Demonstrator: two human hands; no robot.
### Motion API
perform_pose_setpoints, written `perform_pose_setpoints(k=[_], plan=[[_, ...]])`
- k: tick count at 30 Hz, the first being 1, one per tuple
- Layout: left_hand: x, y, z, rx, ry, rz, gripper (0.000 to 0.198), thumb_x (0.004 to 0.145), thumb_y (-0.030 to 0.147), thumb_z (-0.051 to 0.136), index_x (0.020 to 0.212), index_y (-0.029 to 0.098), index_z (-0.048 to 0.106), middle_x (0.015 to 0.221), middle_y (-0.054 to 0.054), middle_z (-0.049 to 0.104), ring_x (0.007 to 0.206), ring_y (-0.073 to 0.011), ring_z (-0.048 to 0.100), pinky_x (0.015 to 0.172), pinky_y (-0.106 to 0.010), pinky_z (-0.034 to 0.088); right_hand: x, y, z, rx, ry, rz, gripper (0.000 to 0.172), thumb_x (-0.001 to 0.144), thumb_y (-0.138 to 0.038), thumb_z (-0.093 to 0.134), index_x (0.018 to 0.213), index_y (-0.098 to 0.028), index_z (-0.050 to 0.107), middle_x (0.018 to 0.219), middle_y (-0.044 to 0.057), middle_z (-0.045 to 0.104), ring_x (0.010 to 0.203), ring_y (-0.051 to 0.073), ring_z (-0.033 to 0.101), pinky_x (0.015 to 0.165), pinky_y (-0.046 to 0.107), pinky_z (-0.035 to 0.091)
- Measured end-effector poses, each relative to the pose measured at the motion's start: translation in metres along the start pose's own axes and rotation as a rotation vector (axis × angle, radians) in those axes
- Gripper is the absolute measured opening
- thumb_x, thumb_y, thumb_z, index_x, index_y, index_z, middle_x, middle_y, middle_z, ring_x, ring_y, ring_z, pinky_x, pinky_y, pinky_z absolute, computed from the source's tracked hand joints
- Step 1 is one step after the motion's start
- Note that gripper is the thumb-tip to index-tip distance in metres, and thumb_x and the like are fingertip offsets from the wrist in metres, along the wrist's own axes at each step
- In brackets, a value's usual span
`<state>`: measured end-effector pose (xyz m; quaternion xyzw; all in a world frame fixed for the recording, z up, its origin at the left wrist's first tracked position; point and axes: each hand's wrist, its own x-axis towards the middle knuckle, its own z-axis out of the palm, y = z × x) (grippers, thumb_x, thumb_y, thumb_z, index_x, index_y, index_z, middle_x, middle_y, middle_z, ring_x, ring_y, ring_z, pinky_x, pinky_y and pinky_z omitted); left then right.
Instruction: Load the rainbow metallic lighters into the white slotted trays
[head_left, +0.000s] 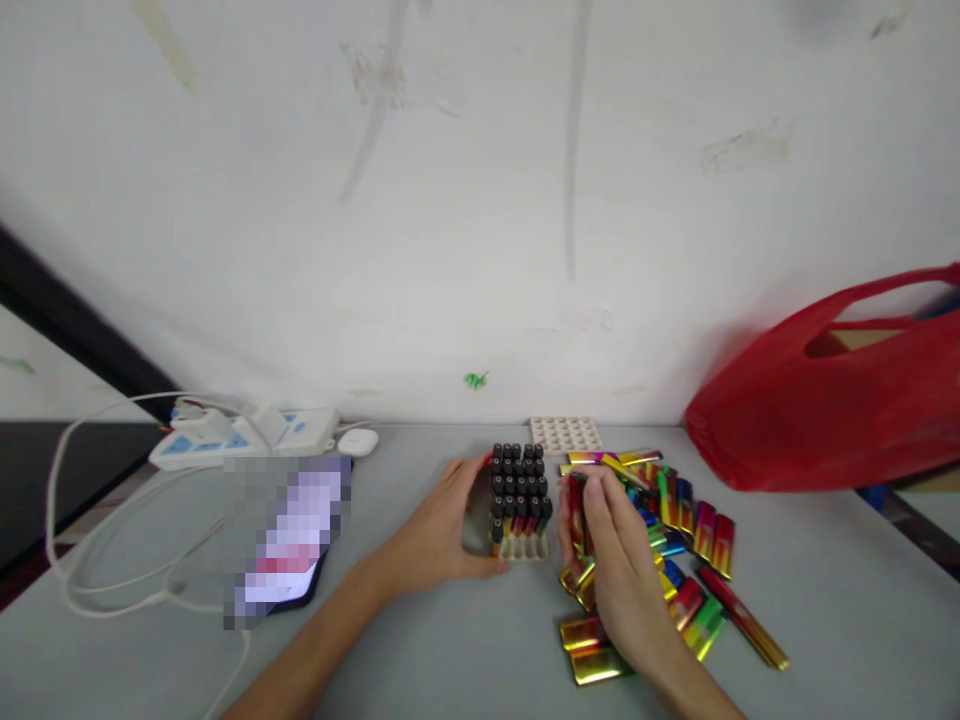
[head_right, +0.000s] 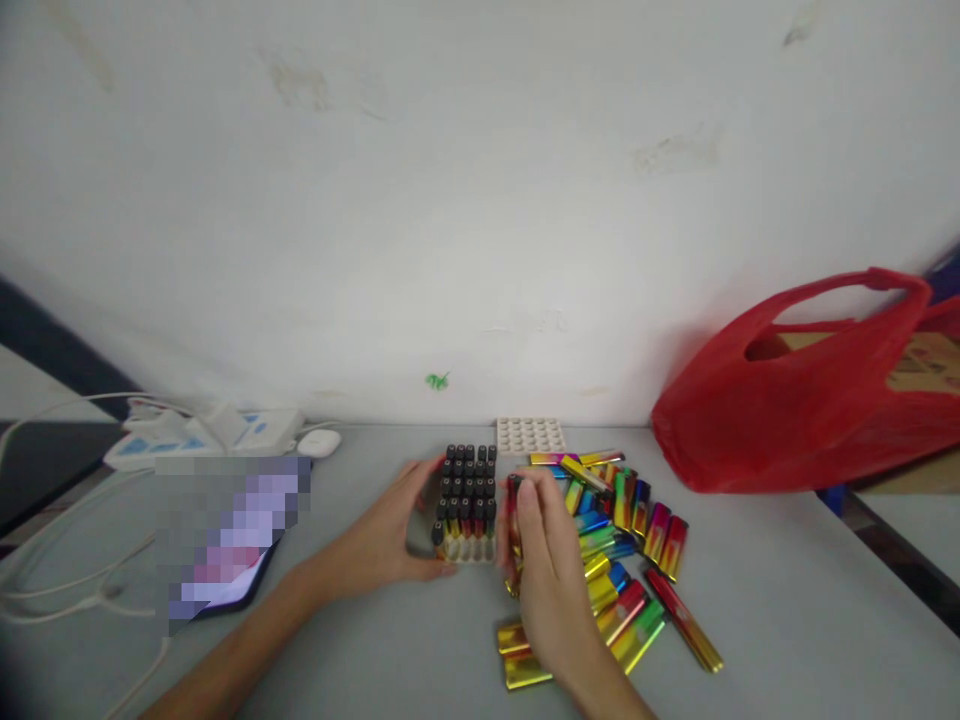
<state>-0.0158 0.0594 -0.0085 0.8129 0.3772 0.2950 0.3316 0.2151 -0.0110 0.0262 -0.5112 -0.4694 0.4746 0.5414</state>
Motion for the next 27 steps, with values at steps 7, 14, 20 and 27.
perform_pose_setpoints(k=[7, 14, 20, 27], plan=[[-0.001, 0.001, 0.001, -0.004, 0.012, -0.025, 0.127, 0.067, 0.036, 0.104, 0.172, 0.030, 0.032, 0.159, -0.016, 0.054, 0.143, -0.0437, 0.055, 0.124, -0.061, 0.046, -0.005, 0.001, -0.004, -0.173, -0.069, -0.299, 0.013, 0.110, -0.039, 0.065, 0.117, -0.028, 0.064, 0.100, 0.003, 0.066, 0.088, 0.023, 0.065, 0.081, 0.034, 0.055], [-0.001, 0.001, -0.001, -0.036, -0.008, -0.035, 0.125, 0.070, 0.045, 0.104, 0.172, 0.030, 0.033, 0.159, -0.017, 0.054, 0.144, -0.0449, 0.054, 0.125, -0.062, 0.045, -0.005, -0.010, -0.005, -0.401, -0.228, -0.556, 0.008, 0.106, -0.029, 0.075, 0.112, -0.026, 0.070, 0.103, 0.005, 0.071, 0.095, 0.024, 0.067, 0.084, 0.034, 0.055], [0.001, 0.004, -0.002, -0.060, -0.015, -0.019, 0.125, 0.067, 0.038, 0.106, 0.170, 0.028, 0.036, 0.158, -0.018, 0.054, 0.144, -0.0446, 0.054, 0.125, -0.060, 0.044, -0.005, 0.000, -0.002, -0.461, -0.337, -0.619, 0.016, 0.103, -0.032, 0.081, 0.116, -0.026, 0.073, 0.107, 0.006, 0.078, 0.099, 0.025, 0.075, 0.088, 0.036, 0.058], [0.001, 0.004, -0.001, -0.061, -0.007, -0.025, 0.126, 0.067, 0.035, 0.105, 0.171, 0.027, 0.034, 0.155, -0.018, 0.055, 0.138, -0.0436, 0.057, 0.120, -0.059, 0.049, -0.004, 0.007, -0.002, -0.493, -0.328, -0.647, 0.015, 0.104, -0.026, 0.079, 0.119, -0.025, 0.074, 0.109, 0.007, 0.079, 0.099, 0.025, 0.078, 0.083, 0.034, 0.060]])
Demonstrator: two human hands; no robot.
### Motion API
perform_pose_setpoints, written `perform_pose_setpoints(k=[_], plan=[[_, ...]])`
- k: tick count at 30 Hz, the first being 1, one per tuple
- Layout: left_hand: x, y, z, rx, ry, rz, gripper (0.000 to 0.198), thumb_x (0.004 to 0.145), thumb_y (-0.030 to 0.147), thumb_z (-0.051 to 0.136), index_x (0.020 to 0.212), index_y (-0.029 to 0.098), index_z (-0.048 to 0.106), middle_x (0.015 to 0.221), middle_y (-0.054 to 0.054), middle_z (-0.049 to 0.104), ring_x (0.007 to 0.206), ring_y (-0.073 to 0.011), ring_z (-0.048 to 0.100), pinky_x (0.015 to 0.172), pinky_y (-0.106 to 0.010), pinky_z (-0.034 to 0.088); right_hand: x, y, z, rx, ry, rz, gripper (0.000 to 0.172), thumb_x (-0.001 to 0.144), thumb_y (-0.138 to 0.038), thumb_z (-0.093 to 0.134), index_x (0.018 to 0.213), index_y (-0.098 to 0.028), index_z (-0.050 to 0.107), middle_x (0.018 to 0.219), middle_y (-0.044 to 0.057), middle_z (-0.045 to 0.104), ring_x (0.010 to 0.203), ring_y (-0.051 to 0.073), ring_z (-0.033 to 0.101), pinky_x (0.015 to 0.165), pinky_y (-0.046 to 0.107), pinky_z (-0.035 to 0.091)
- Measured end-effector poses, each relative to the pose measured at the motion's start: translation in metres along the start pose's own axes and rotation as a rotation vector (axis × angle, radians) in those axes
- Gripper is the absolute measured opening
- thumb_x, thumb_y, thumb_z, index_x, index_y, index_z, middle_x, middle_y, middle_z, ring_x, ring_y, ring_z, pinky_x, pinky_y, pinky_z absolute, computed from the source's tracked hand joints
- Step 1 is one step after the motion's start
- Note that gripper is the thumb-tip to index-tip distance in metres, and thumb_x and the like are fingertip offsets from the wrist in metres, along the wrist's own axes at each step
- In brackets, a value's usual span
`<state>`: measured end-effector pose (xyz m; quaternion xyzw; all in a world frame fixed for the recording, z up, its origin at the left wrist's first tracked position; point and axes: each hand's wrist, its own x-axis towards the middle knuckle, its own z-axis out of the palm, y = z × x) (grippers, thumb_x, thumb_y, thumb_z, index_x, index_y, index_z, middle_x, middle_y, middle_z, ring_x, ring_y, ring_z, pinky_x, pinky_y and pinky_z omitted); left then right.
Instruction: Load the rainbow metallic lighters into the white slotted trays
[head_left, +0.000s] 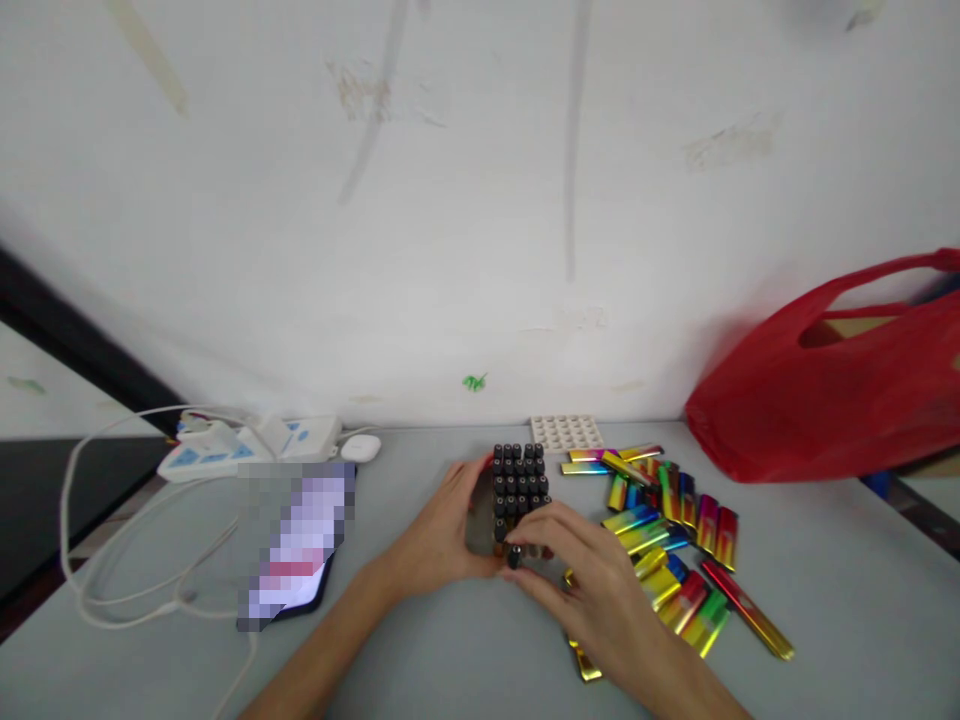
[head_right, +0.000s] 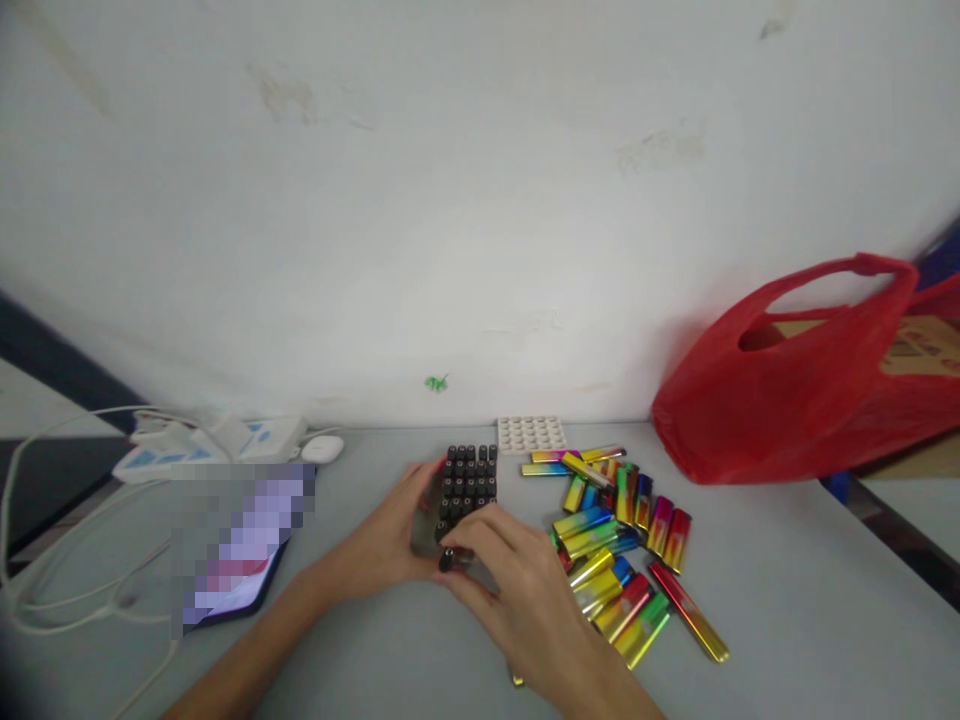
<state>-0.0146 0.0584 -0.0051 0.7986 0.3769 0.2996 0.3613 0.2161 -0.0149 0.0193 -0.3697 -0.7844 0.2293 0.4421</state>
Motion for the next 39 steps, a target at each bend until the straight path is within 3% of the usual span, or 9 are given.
perform_pose_setpoints(k=[17, 25, 33, 39], plan=[[0.000, -0.004, 0.000, 0.018, 0.004, 0.011, 0.129, 0.067, 0.043, 0.106, 0.172, 0.025, 0.034, 0.156, -0.019, 0.056, 0.138, -0.0444, 0.057, 0.121, -0.059, 0.048, -0.002, 0.007, 0.003, -0.103, 0.024, -0.008, 0.021, 0.103, -0.022, 0.079, 0.123, -0.023, 0.073, 0.112, 0.007, 0.078, 0.095, 0.023, 0.079, 0.079, 0.032, 0.063], [-0.001, -0.003, 0.000, 0.036, -0.006, -0.004, 0.124, 0.070, 0.037, 0.103, 0.172, 0.025, 0.032, 0.159, -0.019, 0.052, 0.143, -0.0434, 0.053, 0.126, -0.061, 0.044, -0.001, 0.011, 0.003, -0.135, 0.132, -0.023, 0.018, 0.109, -0.031, 0.073, 0.125, -0.024, 0.073, 0.104, 0.006, 0.078, 0.090, 0.022, 0.079, 0.078, 0.032, 0.063], [-0.001, -0.003, 0.000, 0.033, -0.003, -0.004, 0.126, 0.069, 0.041, 0.105, 0.171, 0.027, 0.033, 0.160, -0.019, 0.052, 0.144, -0.0448, 0.054, 0.125, -0.060, 0.044, -0.003, 0.012, 0.004, -0.158, 0.094, -0.036, 0.016, 0.108, -0.025, 0.073, 0.124, -0.024, 0.071, 0.105, 0.005, 0.079, 0.089, 0.020, 0.080, 0.078, 0.030, 0.063], [0.000, -0.001, 0.000, 0.041, 0.003, 0.019, 0.124, 0.070, 0.039, 0.103, 0.171, 0.026, 0.033, 0.159, -0.019, 0.053, 0.142, -0.0434, 0.055, 0.124, -0.059, 0.046, -0.004, 0.013, 0.006, -0.160, 0.069, -0.081, 0.019, 0.110, -0.022, 0.070, 0.129, -0.025, 0.072, 0.121, 0.008, 0.078, 0.106, 0.022, 0.080, 0.091, 0.032, 0.065]])
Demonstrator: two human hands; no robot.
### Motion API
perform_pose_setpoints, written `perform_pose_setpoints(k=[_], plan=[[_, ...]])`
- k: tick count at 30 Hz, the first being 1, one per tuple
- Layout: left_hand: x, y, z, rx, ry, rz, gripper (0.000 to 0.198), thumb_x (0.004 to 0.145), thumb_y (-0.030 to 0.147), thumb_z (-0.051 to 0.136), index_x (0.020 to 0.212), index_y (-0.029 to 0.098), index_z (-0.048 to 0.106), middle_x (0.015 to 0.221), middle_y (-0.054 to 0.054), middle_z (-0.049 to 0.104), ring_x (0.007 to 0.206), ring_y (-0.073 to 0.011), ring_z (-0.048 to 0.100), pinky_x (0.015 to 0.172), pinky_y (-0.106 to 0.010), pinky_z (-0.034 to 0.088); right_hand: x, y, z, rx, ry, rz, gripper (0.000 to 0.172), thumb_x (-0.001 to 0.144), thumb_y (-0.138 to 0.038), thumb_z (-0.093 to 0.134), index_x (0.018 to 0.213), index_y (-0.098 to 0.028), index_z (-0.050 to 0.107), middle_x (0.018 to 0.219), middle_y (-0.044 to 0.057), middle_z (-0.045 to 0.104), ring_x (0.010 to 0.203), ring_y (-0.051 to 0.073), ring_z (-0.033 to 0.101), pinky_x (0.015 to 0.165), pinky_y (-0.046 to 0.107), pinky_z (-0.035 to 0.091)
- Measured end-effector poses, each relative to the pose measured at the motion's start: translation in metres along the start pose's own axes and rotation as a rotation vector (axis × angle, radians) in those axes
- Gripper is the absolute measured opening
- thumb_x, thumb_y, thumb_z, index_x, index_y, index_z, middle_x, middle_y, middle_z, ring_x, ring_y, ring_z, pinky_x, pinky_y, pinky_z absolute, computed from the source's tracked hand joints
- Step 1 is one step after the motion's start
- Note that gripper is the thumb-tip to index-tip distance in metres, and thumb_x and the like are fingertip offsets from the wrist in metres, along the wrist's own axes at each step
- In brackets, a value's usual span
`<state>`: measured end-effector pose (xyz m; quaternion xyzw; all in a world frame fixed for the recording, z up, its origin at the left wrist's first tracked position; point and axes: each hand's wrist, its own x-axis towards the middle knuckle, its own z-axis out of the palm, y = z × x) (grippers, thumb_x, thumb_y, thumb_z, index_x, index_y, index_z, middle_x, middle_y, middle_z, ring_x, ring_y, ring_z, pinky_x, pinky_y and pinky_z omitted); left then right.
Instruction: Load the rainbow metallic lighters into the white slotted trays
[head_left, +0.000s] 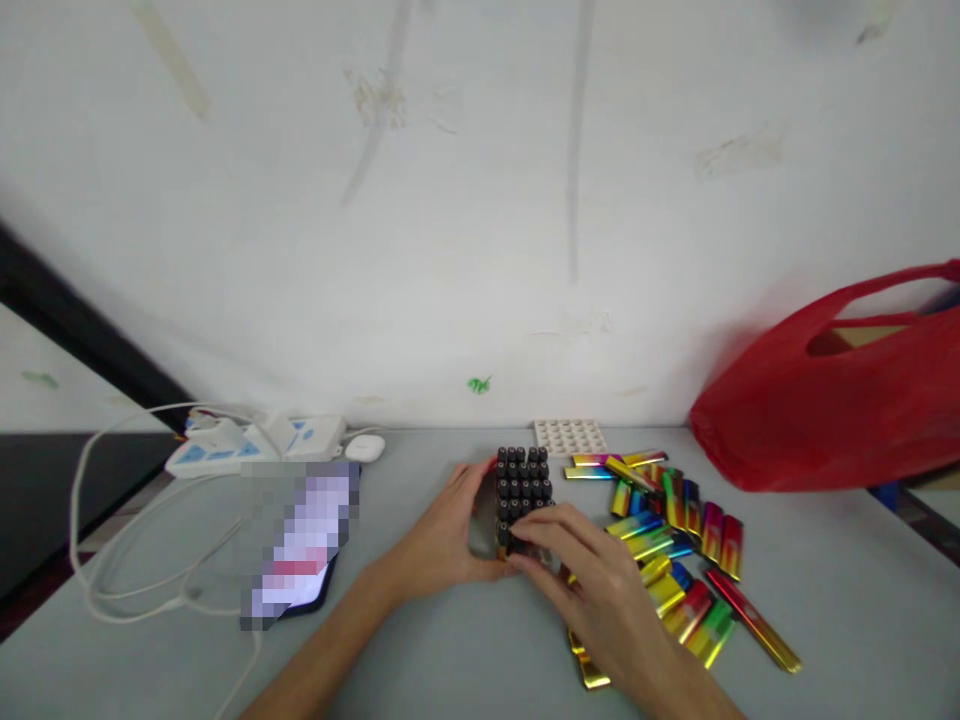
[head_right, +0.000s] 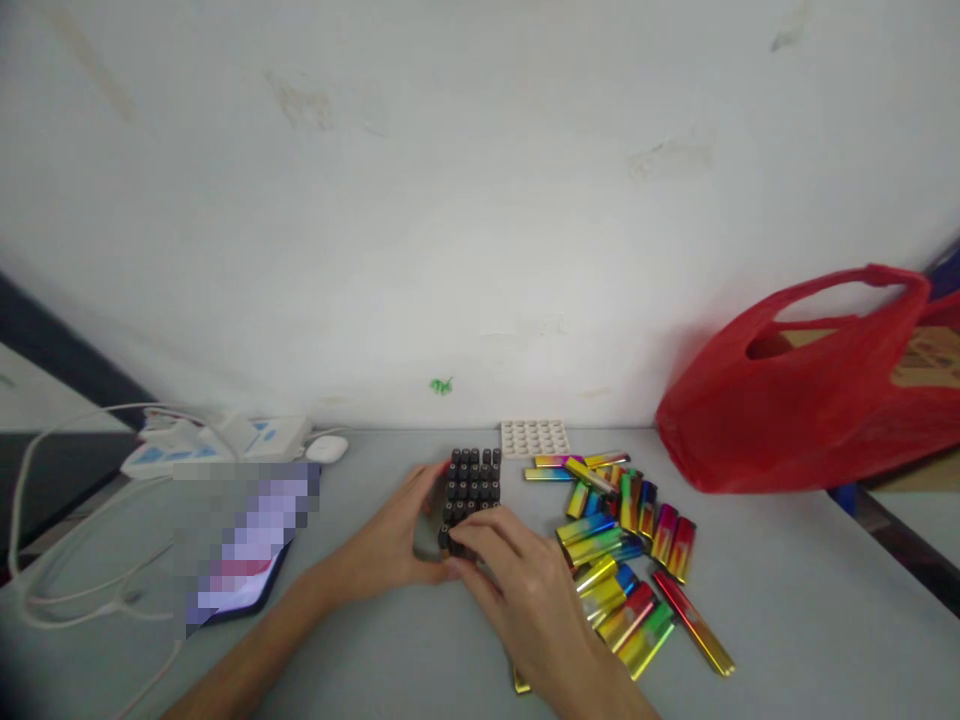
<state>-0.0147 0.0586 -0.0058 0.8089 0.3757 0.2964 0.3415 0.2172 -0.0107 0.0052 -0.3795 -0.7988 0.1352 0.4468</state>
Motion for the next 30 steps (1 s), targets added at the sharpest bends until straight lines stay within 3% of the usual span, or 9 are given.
perform_pose_setpoints(k=[4, 8, 12, 16, 20, 25, 30], plan=[[0.000, -0.001, 0.000, 0.002, -0.005, -0.008, 0.121, 0.071, 0.040, 0.103, 0.170, 0.027, 0.034, 0.156, -0.018, 0.054, 0.140, -0.0425, 0.056, 0.123, -0.059, 0.047, 0.002, -0.006, -0.002, -0.019, 0.033, 0.005, 0.020, 0.110, -0.020, 0.069, 0.129, -0.024, 0.073, 0.121, 0.009, 0.075, 0.102, 0.021, 0.078, 0.087, 0.031, 0.064], [-0.001, -0.003, 0.000, 0.014, -0.001, -0.020, 0.124, 0.069, 0.040, 0.104, 0.171, 0.028, 0.032, 0.157, -0.017, 0.053, 0.140, -0.0424, 0.056, 0.123, -0.060, 0.047, 0.008, -0.010, -0.010, -0.090, 0.147, 0.080, 0.013, 0.111, -0.018, 0.063, 0.120, -0.022, 0.071, 0.108, 0.007, 0.073, 0.088, 0.020, 0.073, 0.080, 0.032, 0.061], [-0.001, -0.003, 0.000, 0.018, -0.009, -0.037, 0.127, 0.068, 0.038, 0.104, 0.172, 0.027, 0.032, 0.158, -0.018, 0.053, 0.139, -0.0423, 0.057, 0.123, -0.059, 0.047, 0.010, 0.002, -0.017, -0.384, 0.221, 0.242, 0.018, 0.111, -0.020, 0.054, 0.117, -0.019, 0.071, 0.110, 0.012, 0.074, 0.105, 0.030, 0.071, 0.093, 0.045, 0.057], [-0.001, -0.001, 0.000, 0.013, -0.010, -0.041, 0.126, 0.069, 0.037, 0.104, 0.172, 0.027, 0.033, 0.158, -0.018, 0.054, 0.140, -0.0422, 0.056, 0.124, -0.059, 0.046, 0.006, 0.023, -0.016, -0.660, 0.041, 0.341, 0.033, 0.109, -0.017, 0.050, 0.134, -0.010, 0.070, 0.133, 0.022, 0.075, 0.130, 0.039, 0.065, 0.111, 0.056, 0.048], [-0.002, -0.001, 0.000, -0.002, 0.002, -0.031, 0.126, 0.068, 0.035, 0.104, 0.172, 0.029, 0.034, 0.160, -0.018, 0.053, 0.143, -0.0438, 0.054, 0.127, -0.062, 0.042, 0.000, 0.032, -0.010, -0.760, -0.115, 0.385, 0.042, 0.109, -0.012, 0.050, 0.148, -0.008, 0.065, 0.150, 0.024, 0.071, 0.145, 0.039, 0.061, 0.117, 0.056, 0.041], [-0.002, -0.001, 0.000, -0.014, 0.009, -0.029, 0.126, 0.067, 0.035, 0.105, 0.172, 0.029, 0.035, 0.162, -0.018, 0.053, 0.146, -0.0448, 0.052, 0.129, -0.061, 0.041, 0.000, 0.031, -0.010, -0.724, -0.205, 0.327, 0.043, 0.110, -0.007, 0.048, 0.148, -0.015, 0.065, 0.148, 0.020, 0.073, 0.138, 0.036, 0.064, 0.112, 0.054, 0.038], [-0.002, -0.002, 0.001, -0.006, -0.003, -0.052, 0.128, 0.066, 0.034, 0.105, 0.172, 0.028, 0.034, 0.161, -0.017, 0.052, 0.145, -0.0442, 0.053, 0.127, -0.061, 0.042, -0.003, 0.037, -0.011, -0.720, -0.240, 0.275, 0.038, 0.108, -0.005, 0.054, 0.136, -0.021, 0.073, 0.135, 0.015, 0.075, 0.124, 0.035, 0.064, 0.104, 0.052, 0.039]])
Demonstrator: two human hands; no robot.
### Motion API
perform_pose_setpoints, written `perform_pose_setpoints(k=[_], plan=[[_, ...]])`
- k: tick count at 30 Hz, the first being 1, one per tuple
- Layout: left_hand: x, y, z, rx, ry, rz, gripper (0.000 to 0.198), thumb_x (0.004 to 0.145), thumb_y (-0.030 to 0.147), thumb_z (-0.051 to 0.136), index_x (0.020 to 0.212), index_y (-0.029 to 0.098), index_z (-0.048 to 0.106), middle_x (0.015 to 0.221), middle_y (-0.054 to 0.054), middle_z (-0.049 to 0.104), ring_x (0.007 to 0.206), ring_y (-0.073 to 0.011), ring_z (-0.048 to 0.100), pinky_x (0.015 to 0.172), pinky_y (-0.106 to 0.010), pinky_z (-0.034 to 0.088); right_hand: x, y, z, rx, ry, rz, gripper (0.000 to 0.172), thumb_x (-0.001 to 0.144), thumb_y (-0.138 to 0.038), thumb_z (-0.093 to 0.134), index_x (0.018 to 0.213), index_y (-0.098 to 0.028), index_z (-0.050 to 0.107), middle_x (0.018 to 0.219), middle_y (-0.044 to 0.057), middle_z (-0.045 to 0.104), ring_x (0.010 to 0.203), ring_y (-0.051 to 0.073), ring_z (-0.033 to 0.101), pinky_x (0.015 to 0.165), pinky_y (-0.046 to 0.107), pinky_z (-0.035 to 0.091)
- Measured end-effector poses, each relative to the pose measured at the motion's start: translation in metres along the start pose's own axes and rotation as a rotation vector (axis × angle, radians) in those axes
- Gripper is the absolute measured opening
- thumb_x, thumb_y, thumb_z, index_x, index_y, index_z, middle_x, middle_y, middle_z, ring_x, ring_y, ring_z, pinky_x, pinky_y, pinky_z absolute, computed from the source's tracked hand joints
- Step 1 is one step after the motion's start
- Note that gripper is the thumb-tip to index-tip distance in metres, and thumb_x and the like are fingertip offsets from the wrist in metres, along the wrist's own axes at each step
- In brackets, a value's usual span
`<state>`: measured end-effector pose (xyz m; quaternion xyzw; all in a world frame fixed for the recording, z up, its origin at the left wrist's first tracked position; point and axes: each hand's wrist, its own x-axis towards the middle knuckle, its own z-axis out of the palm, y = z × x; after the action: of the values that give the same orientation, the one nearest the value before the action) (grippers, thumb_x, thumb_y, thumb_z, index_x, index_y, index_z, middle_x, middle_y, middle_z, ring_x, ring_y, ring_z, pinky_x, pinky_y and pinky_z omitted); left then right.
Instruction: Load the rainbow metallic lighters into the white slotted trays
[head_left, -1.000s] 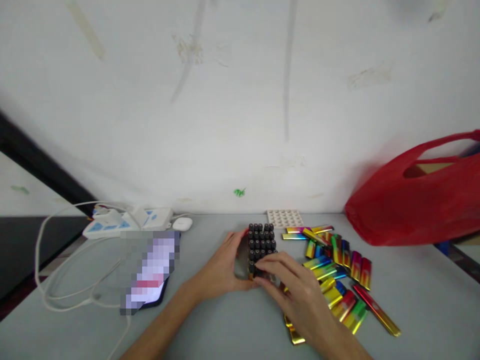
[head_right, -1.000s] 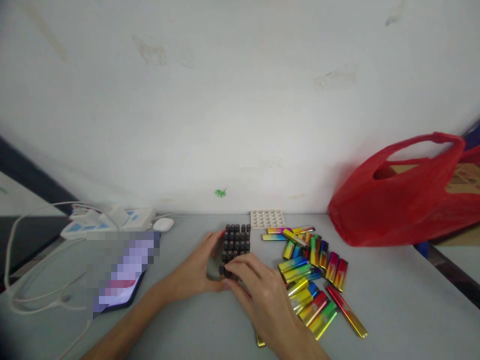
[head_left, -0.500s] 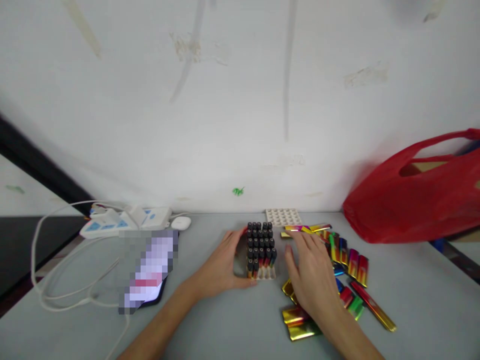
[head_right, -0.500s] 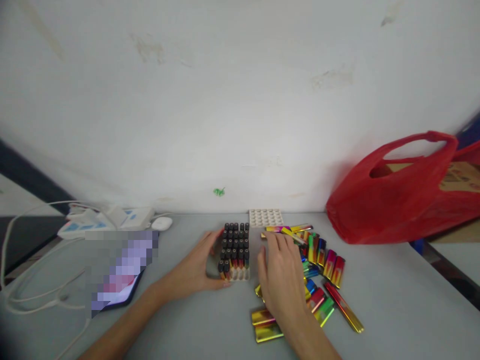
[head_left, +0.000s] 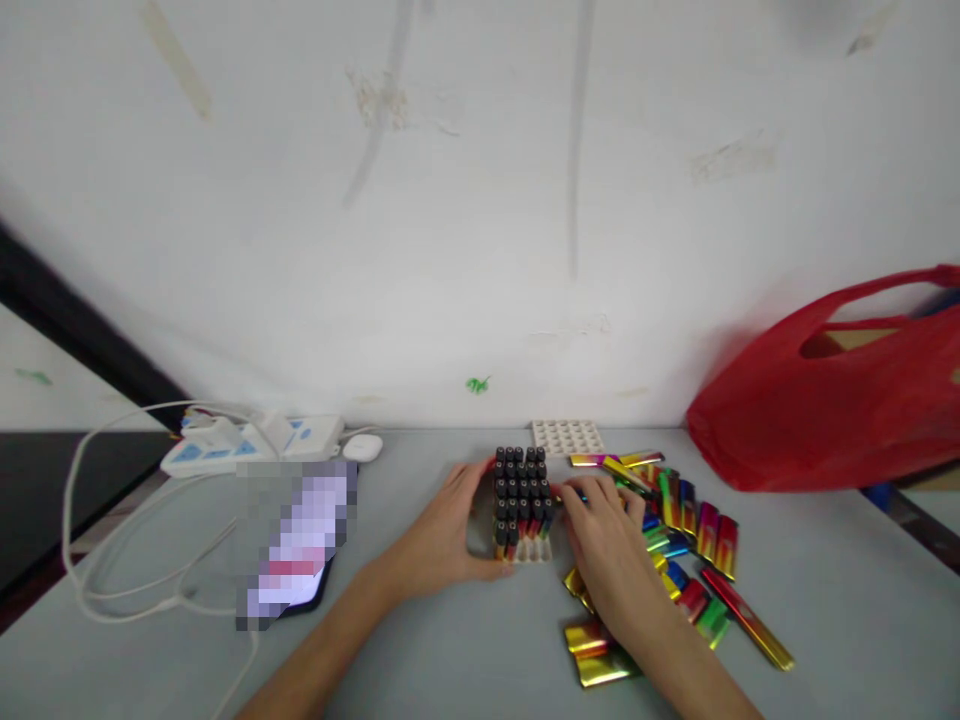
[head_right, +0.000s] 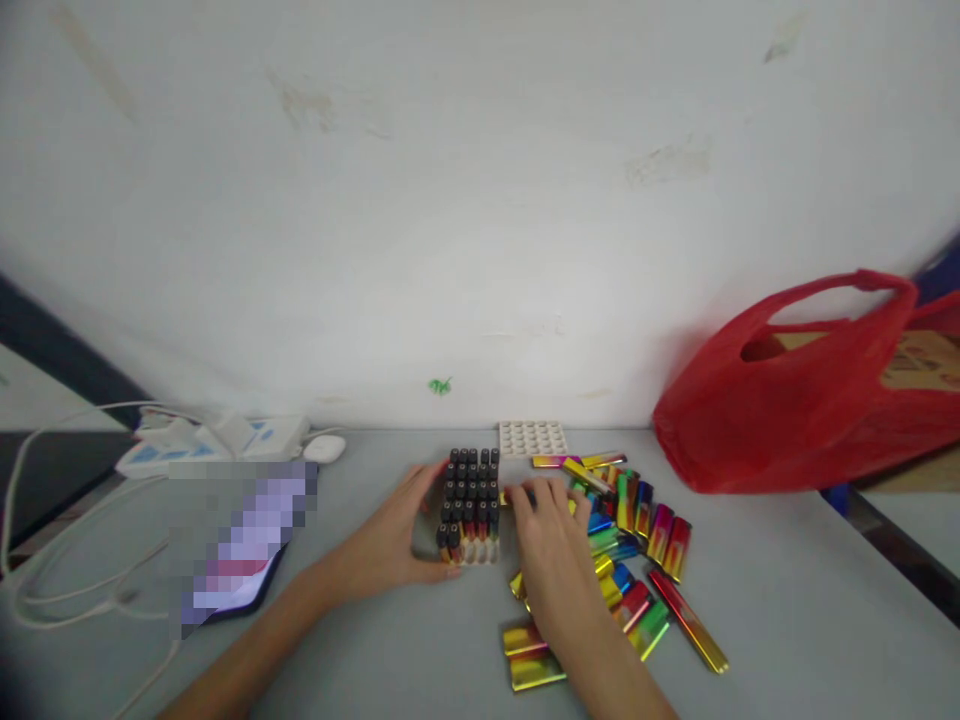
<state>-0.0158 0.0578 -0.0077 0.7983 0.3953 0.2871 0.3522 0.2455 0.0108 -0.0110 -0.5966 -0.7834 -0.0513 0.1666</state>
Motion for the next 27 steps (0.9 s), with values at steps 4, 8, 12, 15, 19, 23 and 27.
perform_pose_setpoints(k=[4, 8, 12, 15, 19, 23, 27], plan=[[0.000, 0.001, 0.000, 0.005, -0.009, 0.004, 0.127, 0.067, 0.033, 0.105, 0.172, 0.027, 0.033, 0.161, -0.018, 0.052, 0.146, -0.0439, 0.052, 0.128, -0.060, 0.042, -0.001, 0.004, 0.006, -0.006, 0.007, -0.013, 0.033, 0.108, -0.007, 0.057, 0.131, -0.022, 0.074, 0.126, 0.014, 0.074, 0.119, 0.035, 0.062, 0.103, 0.052, 0.038], [0.000, 0.001, 0.000, 0.004, 0.003, 0.008, 0.127, 0.066, 0.034, 0.105, 0.172, 0.028, 0.034, 0.161, -0.018, 0.052, 0.145, -0.0448, 0.053, 0.128, -0.061, 0.042, 0.001, 0.006, 0.010, -0.064, 0.024, -0.022, 0.031, 0.108, -0.007, 0.057, 0.128, -0.022, 0.075, 0.121, 0.013, 0.073, 0.115, 0.034, 0.061, 0.100, 0.051, 0.038], [0.000, 0.002, -0.001, 0.004, -0.004, -0.002, 0.126, 0.067, 0.037, 0.105, 0.172, 0.027, 0.034, 0.161, -0.018, 0.052, 0.145, -0.0445, 0.053, 0.127, -0.061, 0.042, 0.000, 0.007, 0.011, -0.095, 0.007, -0.037, 0.029, 0.109, -0.011, 0.059, 0.133, -0.020, 0.073, 0.122, 0.014, 0.071, 0.116, 0.035, 0.060, 0.100, 0.051, 0.039], [0.000, 0.003, -0.001, -0.003, 0.000, 0.002, 0.126, 0.067, 0.037, 0.104, 0.172, 0.028, 0.035, 0.160, -0.018, 0.054, 0.144, -0.0439, 0.054, 0.127, -0.061, 0.043, -0.001, 0.007, 0.011, -0.111, -0.003, -0.051, 0.030, 0.109, -0.010, 0.056, 0.135, -0.018, 0.071, 0.123, 0.016, 0.070, 0.115, 0.034, 0.060, 0.101, 0.051, 0.039], [0.001, 0.002, -0.001, -0.001, -0.002, 0.002, 0.126, 0.066, 0.037, 0.104, 0.172, 0.027, 0.037, 0.160, -0.018, 0.054, 0.146, -0.0450, 0.053, 0.127, -0.061, 0.042, -0.001, 0.008, 0.012, -0.137, 0.002, -0.051, 0.037, 0.108, -0.005, 0.051, 0.139, -0.017, 0.069, 0.119, 0.017, 0.072, 0.113, 0.034, 0.061, 0.102, 0.052, 0.040], [0.000, 0.003, 0.000, -0.003, 0.002, -0.006, 0.127, 0.065, 0.036, 0.105, 0.172, 0.028, 0.036, 0.161, -0.018, 0.053, 0.146, -0.0450, 0.053, 0.127, -0.061, 0.042, -0.001, 0.005, 0.007, -0.095, -0.006, -0.047, 0.042, 0.107, -0.002, 0.050, 0.142, -0.017, 0.067, 0.120, 0.016, 0.073, 0.115, 0.034, 0.063, 0.103, 0.051, 0.041], [0.000, 0.003, 0.000, -0.006, 0.010, 0.001, 0.125, 0.067, 0.035, 0.104, 0.172, 0.027, 0.036, 0.161, -0.018, 0.053, 0.145, -0.0438, 0.054, 0.127, -0.060, 0.043, 0.001, -0.001, -0.001, -0.019, 0.030, 0.002, 0.041, 0.107, -0.003, 0.048, 0.139, -0.018, 0.070, 0.114, 0.014, 0.074, 0.108, 0.032, 0.069, 0.100, 0.050, 0.046]])
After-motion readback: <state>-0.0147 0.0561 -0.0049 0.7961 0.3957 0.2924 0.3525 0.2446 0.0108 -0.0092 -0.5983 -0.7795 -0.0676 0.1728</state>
